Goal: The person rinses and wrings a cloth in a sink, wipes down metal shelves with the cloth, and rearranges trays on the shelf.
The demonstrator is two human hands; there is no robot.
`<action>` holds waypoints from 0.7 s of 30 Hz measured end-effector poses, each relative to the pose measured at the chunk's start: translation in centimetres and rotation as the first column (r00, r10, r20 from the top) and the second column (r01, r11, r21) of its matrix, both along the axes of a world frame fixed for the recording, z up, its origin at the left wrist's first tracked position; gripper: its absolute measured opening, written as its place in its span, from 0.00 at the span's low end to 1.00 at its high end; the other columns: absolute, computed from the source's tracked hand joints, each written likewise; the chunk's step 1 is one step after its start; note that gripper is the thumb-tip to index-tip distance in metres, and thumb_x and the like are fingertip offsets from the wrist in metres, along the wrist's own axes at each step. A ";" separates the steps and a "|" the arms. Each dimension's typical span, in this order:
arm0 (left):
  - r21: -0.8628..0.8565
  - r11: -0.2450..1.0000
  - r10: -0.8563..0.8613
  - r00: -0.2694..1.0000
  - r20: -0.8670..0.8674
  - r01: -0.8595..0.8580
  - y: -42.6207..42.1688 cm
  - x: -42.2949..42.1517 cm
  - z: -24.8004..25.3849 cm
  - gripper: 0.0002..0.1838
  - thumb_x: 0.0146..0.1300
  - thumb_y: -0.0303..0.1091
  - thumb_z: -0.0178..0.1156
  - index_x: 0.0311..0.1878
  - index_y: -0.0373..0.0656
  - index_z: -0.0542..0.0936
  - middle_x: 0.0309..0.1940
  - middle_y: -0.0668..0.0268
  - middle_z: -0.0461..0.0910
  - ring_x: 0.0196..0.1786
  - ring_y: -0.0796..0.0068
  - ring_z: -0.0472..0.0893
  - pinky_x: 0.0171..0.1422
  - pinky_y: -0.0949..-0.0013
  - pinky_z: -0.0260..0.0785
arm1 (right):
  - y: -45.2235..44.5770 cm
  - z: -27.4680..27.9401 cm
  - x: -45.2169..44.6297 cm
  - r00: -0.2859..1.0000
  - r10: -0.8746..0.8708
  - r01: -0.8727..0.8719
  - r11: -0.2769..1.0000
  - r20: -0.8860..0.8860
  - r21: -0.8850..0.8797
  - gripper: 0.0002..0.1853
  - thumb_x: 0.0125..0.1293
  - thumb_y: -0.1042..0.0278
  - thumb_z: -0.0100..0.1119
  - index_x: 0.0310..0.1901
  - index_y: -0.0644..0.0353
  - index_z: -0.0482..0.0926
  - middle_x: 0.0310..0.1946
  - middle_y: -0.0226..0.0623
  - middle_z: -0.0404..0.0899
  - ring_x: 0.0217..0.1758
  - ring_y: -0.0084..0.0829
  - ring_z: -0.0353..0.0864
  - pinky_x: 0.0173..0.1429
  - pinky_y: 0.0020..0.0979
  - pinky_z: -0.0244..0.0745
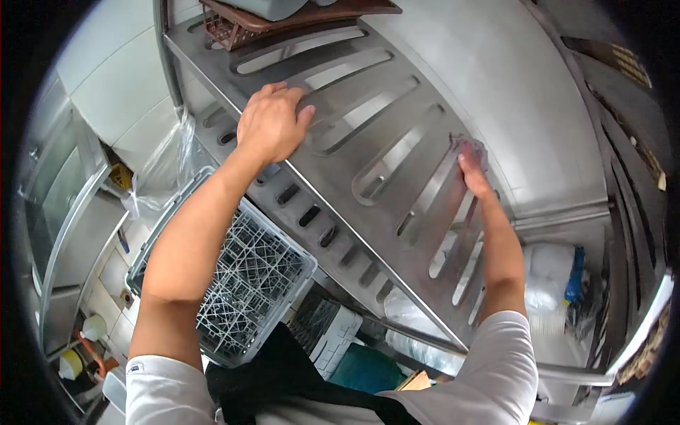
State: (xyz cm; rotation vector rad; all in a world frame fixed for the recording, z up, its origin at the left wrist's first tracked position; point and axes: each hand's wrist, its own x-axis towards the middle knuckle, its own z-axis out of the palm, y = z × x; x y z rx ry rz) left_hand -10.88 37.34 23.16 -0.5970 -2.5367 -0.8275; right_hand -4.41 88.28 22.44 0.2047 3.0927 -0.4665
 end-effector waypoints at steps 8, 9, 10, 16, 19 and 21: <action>-0.017 1.000 0.014 0.999 -0.044 -0.015 -0.3 -0.5 -0.6 0.18 0.59 0.41 0.54 0.47 0.38 0.79 0.50 0.51 0.76 0.57 0.54 0.71 0.63 0.60 0.61 | 6.7 -1.2 -3.9 0.981 -0.178 0.194 0.872 -0.077 0.450 0.33 0.69 0.42 0.28 0.68 0.54 0.55 0.70 0.41 0.51 0.72 0.44 0.49 0.72 0.47 0.44; -0.016 1.000 0.016 0.999 -0.033 -0.016 -0.3 -0.6 -0.6 0.18 0.59 0.41 0.54 0.46 0.39 0.79 0.50 0.52 0.76 0.57 0.54 0.71 0.63 0.60 0.61 | 11.3 -3.0 -4.7 0.987 -0.129 0.158 0.850 -0.093 0.503 0.32 0.69 0.42 0.28 0.68 0.53 0.56 0.69 0.41 0.53 0.71 0.44 0.51 0.71 0.51 0.45; -0.016 1.000 0.020 0.999 -0.025 -0.021 -0.5 -0.6 -0.5 0.18 0.59 0.41 0.54 0.46 0.39 0.79 0.50 0.52 0.76 0.57 0.54 0.71 0.63 0.61 0.61 | 13.7 -4.2 -5.1 0.991 -0.077 0.123 0.825 -0.106 0.551 0.32 0.69 0.42 0.29 0.67 0.52 0.57 0.68 0.41 0.55 0.70 0.45 0.54 0.70 0.54 0.45; -0.041 0.999 0.025 0.999 -0.044 -0.027 -0.6 -0.7 -0.3 0.18 0.59 0.42 0.54 0.46 0.39 0.79 0.49 0.53 0.77 0.56 0.54 0.72 0.62 0.60 0.62 | 8.6 -0.8 -2.7 0.910 -0.409 0.391 0.796 -0.064 0.463 0.27 0.67 0.47 0.33 0.59 0.54 0.67 0.62 0.46 0.64 0.64 0.50 0.64 0.67 0.51 0.53; -0.064 0.998 0.027 0.999 -0.021 -0.028 -0.8 -0.8 -0.1 0.18 0.59 0.42 0.54 0.46 0.39 0.79 0.48 0.54 0.78 0.55 0.54 0.72 0.61 0.60 0.63 | 7.1 0.6 -1.6 0.952 -0.285 0.125 0.703 0.116 0.700 0.25 0.66 0.49 0.34 0.53 0.56 0.73 0.59 0.49 0.67 0.63 0.51 0.65 0.64 0.47 0.59; -0.060 0.998 0.017 1.000 -0.016 -0.018 -0.7 -0.9 -0.1 0.18 0.59 0.43 0.53 0.45 0.39 0.79 0.47 0.54 0.78 0.55 0.54 0.72 0.60 0.59 0.63 | 5.6 0.9 0.0 0.956 -0.289 0.192 0.762 0.060 0.618 0.24 0.67 0.51 0.34 0.51 0.58 0.74 0.55 0.51 0.71 0.59 0.52 0.68 0.61 0.47 0.61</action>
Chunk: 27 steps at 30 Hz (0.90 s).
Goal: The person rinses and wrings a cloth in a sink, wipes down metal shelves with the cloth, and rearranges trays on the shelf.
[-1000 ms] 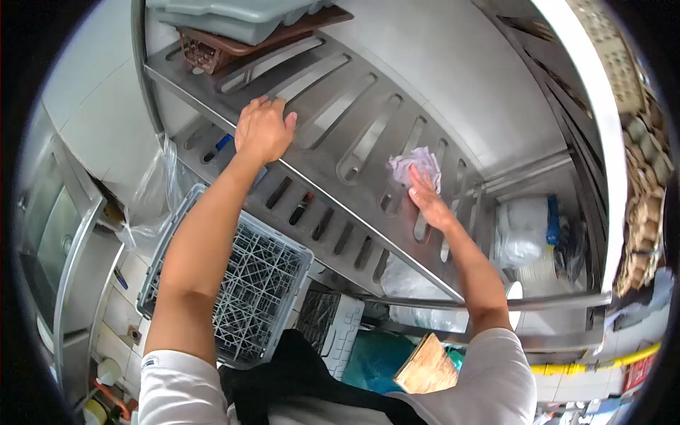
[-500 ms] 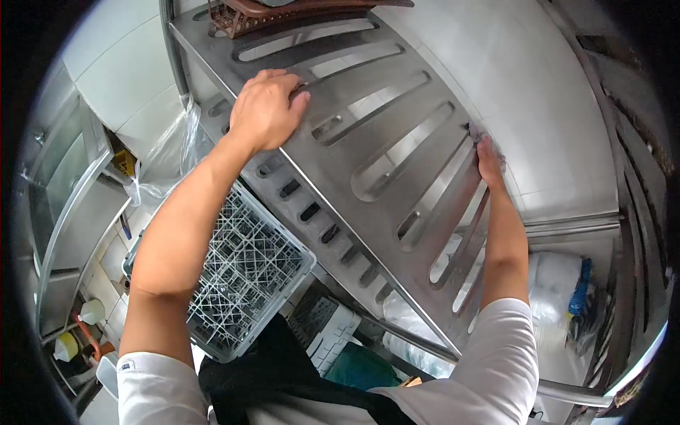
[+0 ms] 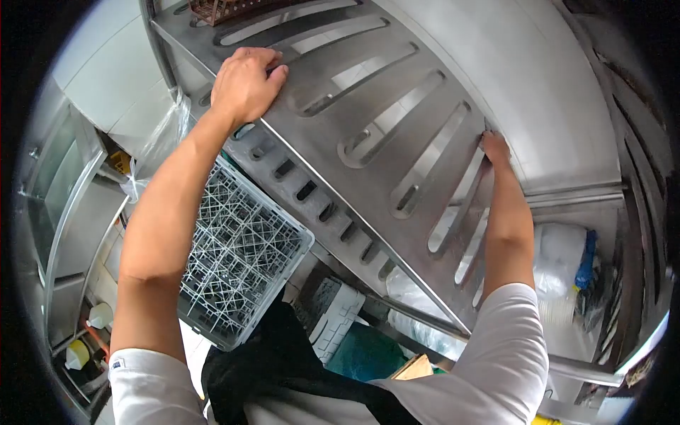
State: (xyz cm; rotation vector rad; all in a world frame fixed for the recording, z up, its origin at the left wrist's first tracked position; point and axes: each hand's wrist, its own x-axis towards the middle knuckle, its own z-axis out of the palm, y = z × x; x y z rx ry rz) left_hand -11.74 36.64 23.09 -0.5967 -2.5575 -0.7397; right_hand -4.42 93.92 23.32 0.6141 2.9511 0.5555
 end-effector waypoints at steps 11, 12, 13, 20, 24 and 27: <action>-0.043 0.999 0.018 1.000 0.001 -0.018 0.0 -0.3 0.0 0.19 0.59 0.44 0.53 0.45 0.40 0.79 0.46 0.55 0.78 0.54 0.55 0.73 0.59 0.59 0.64 | -10.5 1.7 11.2 0.944 -0.254 0.202 0.950 -0.211 -0.239 0.32 0.65 0.45 0.32 0.48 0.69 0.75 0.49 0.60 0.74 0.55 0.56 0.72 0.59 0.47 0.64; -0.029 0.999 0.014 1.000 0.008 -0.013 0.0 -0.3 0.0 0.18 0.59 0.43 0.53 0.45 0.41 0.80 0.47 0.55 0.79 0.54 0.56 0.73 0.60 0.59 0.64 | -12.2 1.9 12.2 0.940 -0.256 0.200 0.949 -0.224 -0.244 0.32 0.65 0.46 0.32 0.47 0.68 0.76 0.47 0.60 0.74 0.53 0.56 0.73 0.58 0.47 0.65; -0.024 1.000 0.013 1.000 0.010 -0.013 -0.1 -0.3 0.0 0.18 0.59 0.43 0.53 0.45 0.41 0.80 0.47 0.56 0.79 0.54 0.56 0.73 0.60 0.59 0.64 | -13.3 1.7 13.3 0.941 -0.243 0.190 0.955 -0.234 -0.229 0.31 0.65 0.46 0.33 0.46 0.68 0.76 0.46 0.60 0.75 0.52 0.57 0.73 0.57 0.48 0.66; -0.067 0.997 0.027 1.000 -0.008 -0.028 0.1 -0.8 -0.6 0.18 0.60 0.44 0.51 0.45 0.43 0.80 0.49 0.56 0.78 0.56 0.57 0.72 0.61 0.59 0.63 | -23.4 2.5 21.3 0.923 -0.268 0.167 0.925 -0.276 -0.341 0.28 0.61 0.47 0.39 0.51 0.62 0.74 0.44 0.60 0.75 0.50 0.57 0.74 0.56 0.48 0.67; -0.101 0.995 -0.006 0.997 0.079 0.014 -0.1 -0.1 0.2 0.20 0.61 0.45 0.48 0.47 0.42 0.79 0.52 0.55 0.75 0.60 0.59 0.69 0.63 0.59 0.59 | -26.5 2.2 25.5 0.913 -0.230 0.081 0.912 -0.336 -0.403 0.29 0.61 0.48 0.39 0.57 0.60 0.72 0.51 0.56 0.73 0.54 0.53 0.73 0.58 0.43 0.66; -0.119 0.993 -0.005 0.997 0.075 0.014 -0.2 -0.2 0.5 0.20 0.61 0.44 0.48 0.47 0.42 0.79 0.51 0.55 0.76 0.60 0.58 0.69 0.63 0.59 0.60 | -28.7 2.4 28.5 0.889 -0.209 -0.039 0.853 -0.408 -0.521 0.30 0.61 0.47 0.38 0.55 0.60 0.74 0.54 0.53 0.71 0.56 0.51 0.72 0.59 0.40 0.67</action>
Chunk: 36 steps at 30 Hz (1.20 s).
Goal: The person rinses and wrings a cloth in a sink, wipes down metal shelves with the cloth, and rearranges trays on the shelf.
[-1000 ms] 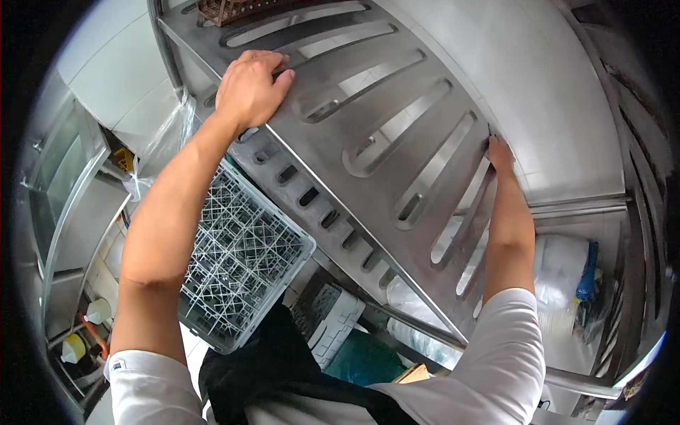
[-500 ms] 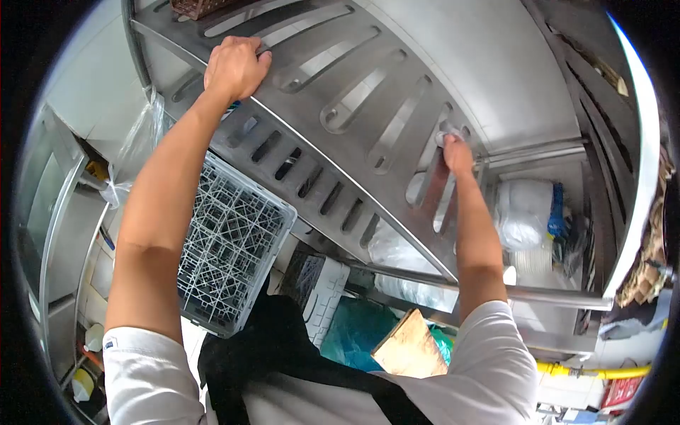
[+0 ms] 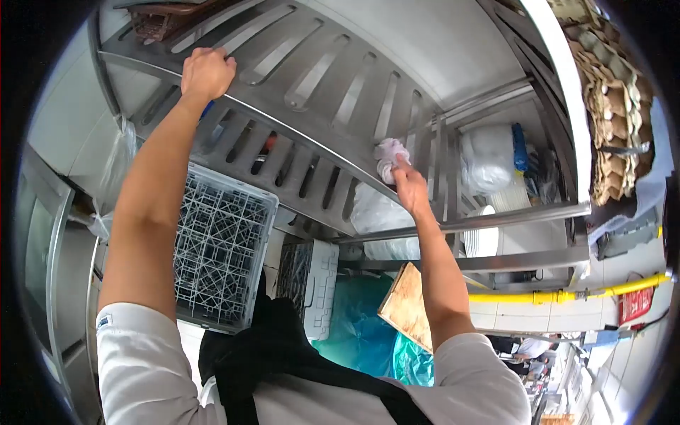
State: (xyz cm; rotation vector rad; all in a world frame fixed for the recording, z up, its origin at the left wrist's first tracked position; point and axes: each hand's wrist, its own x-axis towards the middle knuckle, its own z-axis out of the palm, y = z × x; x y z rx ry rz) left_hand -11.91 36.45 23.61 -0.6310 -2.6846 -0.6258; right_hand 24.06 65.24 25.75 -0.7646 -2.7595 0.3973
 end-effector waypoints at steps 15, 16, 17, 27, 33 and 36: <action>0.068 0.998 -0.011 0.998 -0.056 0.015 -0.5 0.6 0.3 0.19 0.59 0.43 0.51 0.43 0.39 0.80 0.46 0.53 0.78 0.56 0.57 0.73 0.59 0.58 0.64 | -9.3 -3.1 12.2 0.982 -0.079 0.154 0.863 0.172 -0.481 0.10 0.64 0.67 0.53 0.40 0.63 0.79 0.33 0.34 0.82 0.39 0.29 0.81 0.42 0.30 0.73; 0.055 0.998 -0.018 0.998 -0.056 0.021 -0.6 0.7 0.4 0.18 0.59 0.43 0.51 0.43 0.39 0.80 0.46 0.53 0.79 0.55 0.57 0.73 0.59 0.58 0.63 | -10.0 -3.8 13.2 0.979 -0.097 0.181 0.826 0.181 -0.535 0.11 0.66 0.64 0.52 0.41 0.62 0.79 0.33 0.33 0.82 0.39 0.27 0.81 0.42 0.30 0.74; 0.047 0.998 -0.026 0.998 -0.059 0.029 -0.4 0.8 0.7 0.18 0.59 0.43 0.51 0.43 0.39 0.80 0.46 0.54 0.79 0.55 0.57 0.73 0.59 0.57 0.63 | -10.4 -4.5 14.2 0.976 -0.116 0.205 0.786 0.186 -0.583 0.12 0.67 0.62 0.51 0.42 0.62 0.78 0.33 0.31 0.81 0.39 0.26 0.81 0.42 0.29 0.75; 0.053 0.999 -0.010 0.999 -0.036 0.012 -0.2 0.2 0.1 0.18 0.59 0.43 0.51 0.46 0.43 0.80 0.48 0.55 0.78 0.56 0.58 0.72 0.60 0.58 0.62 | -3.7 -0.1 15.0 0.784 -0.584 -0.141 0.162 -0.210 -0.977 0.17 0.71 0.58 0.43 0.47 0.63 0.73 0.40 0.41 0.79 0.40 0.34 0.81 0.43 0.34 0.79; 0.044 0.999 -0.020 0.999 -0.025 0.021 -0.2 0.2 0.1 0.18 0.60 0.43 0.50 0.46 0.43 0.80 0.48 0.55 0.78 0.57 0.59 0.71 0.60 0.58 0.62 | 1.3 8.1 10.8 0.634 -0.642 -0.183 0.418 -0.432 -0.890 0.19 0.70 0.56 0.45 0.49 0.67 0.71 0.41 0.45 0.79 0.39 0.34 0.82 0.37 0.32 0.80; 0.083 0.996 -0.024 0.999 -0.023 0.026 -0.2 0.0 -0.1 0.18 0.60 0.43 0.50 0.45 0.42 0.80 0.47 0.55 0.78 0.57 0.58 0.71 0.60 0.58 0.62 | 6.4 3.8 13.7 0.873 -0.484 0.487 0.864 0.060 -0.127 0.32 0.65 0.46 0.47 0.54 0.73 0.67 0.51 0.58 0.72 0.53 0.51 0.74 0.57 0.43 0.70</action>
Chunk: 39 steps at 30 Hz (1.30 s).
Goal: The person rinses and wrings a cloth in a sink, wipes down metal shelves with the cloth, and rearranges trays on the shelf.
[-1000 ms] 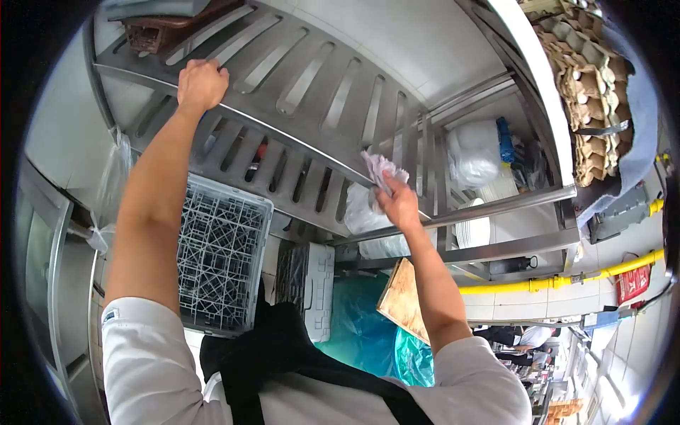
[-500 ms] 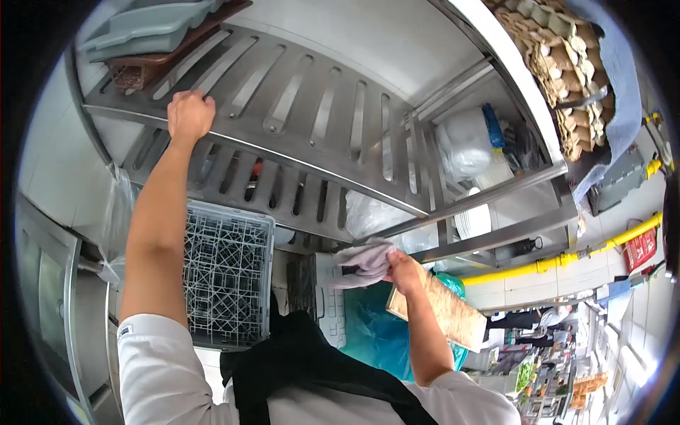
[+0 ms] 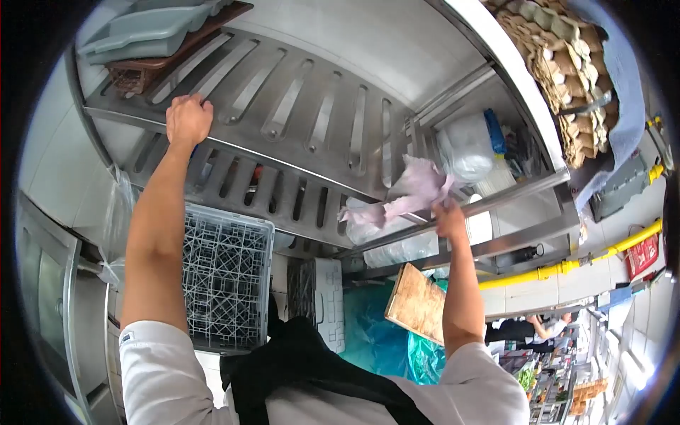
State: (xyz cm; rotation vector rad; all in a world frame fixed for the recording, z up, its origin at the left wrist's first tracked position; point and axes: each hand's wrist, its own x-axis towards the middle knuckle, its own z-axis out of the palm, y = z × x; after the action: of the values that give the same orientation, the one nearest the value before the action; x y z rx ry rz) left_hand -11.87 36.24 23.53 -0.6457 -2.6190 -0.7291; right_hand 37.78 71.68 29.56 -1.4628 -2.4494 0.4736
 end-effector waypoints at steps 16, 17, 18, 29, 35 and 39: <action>0.045 0.999 0.023 0.996 -0.081 -0.020 0.3 -0.1 -0.9 0.15 0.60 0.42 0.51 0.41 0.43 0.80 0.46 0.55 0.78 0.53 0.55 0.73 0.58 0.58 0.64 | 7.4 -7.5 -14.4 0.876 0.403 -0.460 0.862 0.264 0.213 0.36 0.70 0.44 0.31 0.68 0.66 0.49 0.68 0.60 0.47 0.72 0.56 0.41 0.74 0.44 0.34; 0.024 0.999 0.037 0.995 -0.089 -0.035 0.4 -0.2 -1.2 0.16 0.60 0.42 0.51 0.43 0.43 0.80 0.47 0.55 0.78 0.54 0.55 0.73 0.59 0.59 0.63 | 8.8 -7.4 -15.4 0.864 0.420 -0.479 0.856 0.277 0.197 0.35 0.70 0.45 0.32 0.68 0.65 0.50 0.69 0.59 0.46 0.73 0.56 0.41 0.74 0.44 0.34; 0.032 0.999 0.041 0.995 -0.091 -0.038 0.5 -0.2 -1.4 0.16 0.60 0.42 0.51 0.43 0.43 0.80 0.47 0.56 0.78 0.55 0.56 0.73 0.60 0.59 0.63 | 10.2 -7.2 -16.5 0.853 0.437 -0.496 0.849 0.285 0.181 0.34 0.70 0.46 0.33 0.68 0.63 0.51 0.69 0.58 0.46 0.73 0.55 0.41 0.74 0.43 0.33; -0.001 0.999 0.045 0.997 -0.057 -0.045 0.2 -0.2 -1.1 0.17 0.61 0.43 0.52 0.46 0.42 0.79 0.48 0.56 0.77 0.55 0.58 0.72 0.60 0.61 0.63 | 31.0 -8.5 -29.0 0.756 0.449 -0.619 0.728 0.476 0.295 0.26 0.70 0.57 0.35 0.63 0.67 0.60 0.68 0.52 0.52 0.73 0.45 0.47 0.74 0.40 0.40; 0.015 0.997 0.082 0.994 -0.068 -0.081 0.2 0.0 -1.2 0.17 0.62 0.44 0.52 0.47 0.44 0.79 0.48 0.56 0.77 0.53 0.58 0.73 0.57 0.62 0.65 | 38.8 -8.8 -33.7 0.814 0.493 -0.569 0.784 0.307 0.248 0.26 0.70 0.55 0.30 0.56 0.68 0.68 0.58 0.55 0.67 0.64 0.50 0.64 0.68 0.43 0.55; 0.014 0.996 0.087 0.994 -0.060 -0.087 0.0 -0.3 -0.9 0.18 0.61 0.44 0.51 0.47 0.43 0.79 0.46 0.54 0.77 0.53 0.56 0.73 0.56 0.61 0.65 | 38.6 -8.4 -33.9 0.841 0.272 -0.453 0.827 0.468 0.333 0.25 0.68 0.56 0.28 0.51 0.66 0.71 0.47 0.59 0.74 0.53 0.55 0.72 0.59 0.48 0.64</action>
State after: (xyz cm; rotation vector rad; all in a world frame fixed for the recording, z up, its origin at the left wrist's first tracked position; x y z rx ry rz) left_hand -12.21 36.25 22.59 -0.5381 -2.5676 -0.6871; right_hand 3.85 110.24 21.12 -0.9631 -2.9198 -0.3484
